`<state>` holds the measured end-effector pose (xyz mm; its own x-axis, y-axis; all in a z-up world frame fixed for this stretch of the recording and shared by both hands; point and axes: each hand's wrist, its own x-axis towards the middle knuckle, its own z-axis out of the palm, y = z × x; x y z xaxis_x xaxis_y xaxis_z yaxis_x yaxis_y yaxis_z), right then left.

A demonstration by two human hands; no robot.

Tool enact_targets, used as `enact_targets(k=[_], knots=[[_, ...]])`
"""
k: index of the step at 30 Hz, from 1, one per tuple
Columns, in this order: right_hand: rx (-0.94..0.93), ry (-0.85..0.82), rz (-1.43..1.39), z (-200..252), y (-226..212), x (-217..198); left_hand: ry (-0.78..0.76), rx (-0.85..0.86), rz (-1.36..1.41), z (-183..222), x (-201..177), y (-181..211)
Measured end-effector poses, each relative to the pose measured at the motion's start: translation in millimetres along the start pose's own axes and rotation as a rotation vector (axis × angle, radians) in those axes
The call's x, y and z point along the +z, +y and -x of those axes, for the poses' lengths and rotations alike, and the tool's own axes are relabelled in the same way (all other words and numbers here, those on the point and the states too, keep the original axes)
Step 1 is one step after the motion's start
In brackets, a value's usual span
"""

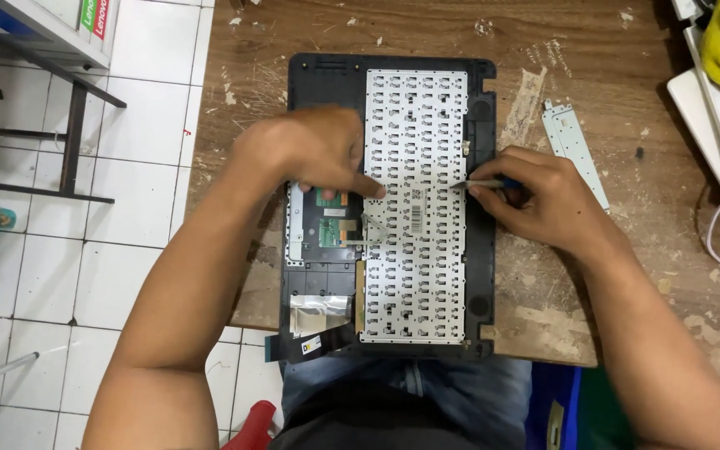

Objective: Preparing a laptop top case for a new keyboard by removing the old one and scraping down the plastic mounting rivets.

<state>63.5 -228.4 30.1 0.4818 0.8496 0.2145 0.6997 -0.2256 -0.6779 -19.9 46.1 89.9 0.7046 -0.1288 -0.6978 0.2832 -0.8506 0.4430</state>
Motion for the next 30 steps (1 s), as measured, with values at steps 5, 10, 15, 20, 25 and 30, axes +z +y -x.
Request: enact_targets(k=[5, 10, 15, 20, 25, 30], knots=[[-0.019, -0.014, 0.002, -1.9, -2.1, -1.5, -0.142, -0.054, -0.007, -15.3, 14.0, -5.1], [-0.015, -0.048, -0.002, 1.9, -2.7, -2.0, -0.121, -0.023, 0.033, -12.1, 13.9, -2.1], [0.004, -0.066, -0.005, 3.1, -3.0, -0.6, -0.144, -0.026, 0.040, -0.9, 7.2, 6.3], [0.005, -0.037, 0.004, 2.0, 0.0, 1.9, -0.117, -0.037, 0.076, -2.8, 10.0, 6.7], [0.009, -0.001, 0.045, -1.4, -2.3, 1.0, -0.067, -0.068, 0.107, -0.9, 8.1, 9.6], [0.020, 0.090, 0.102, 1.0, 7.3, 1.9, 0.187, 0.009, -0.109, -9.7, 6.5, 0.2]])
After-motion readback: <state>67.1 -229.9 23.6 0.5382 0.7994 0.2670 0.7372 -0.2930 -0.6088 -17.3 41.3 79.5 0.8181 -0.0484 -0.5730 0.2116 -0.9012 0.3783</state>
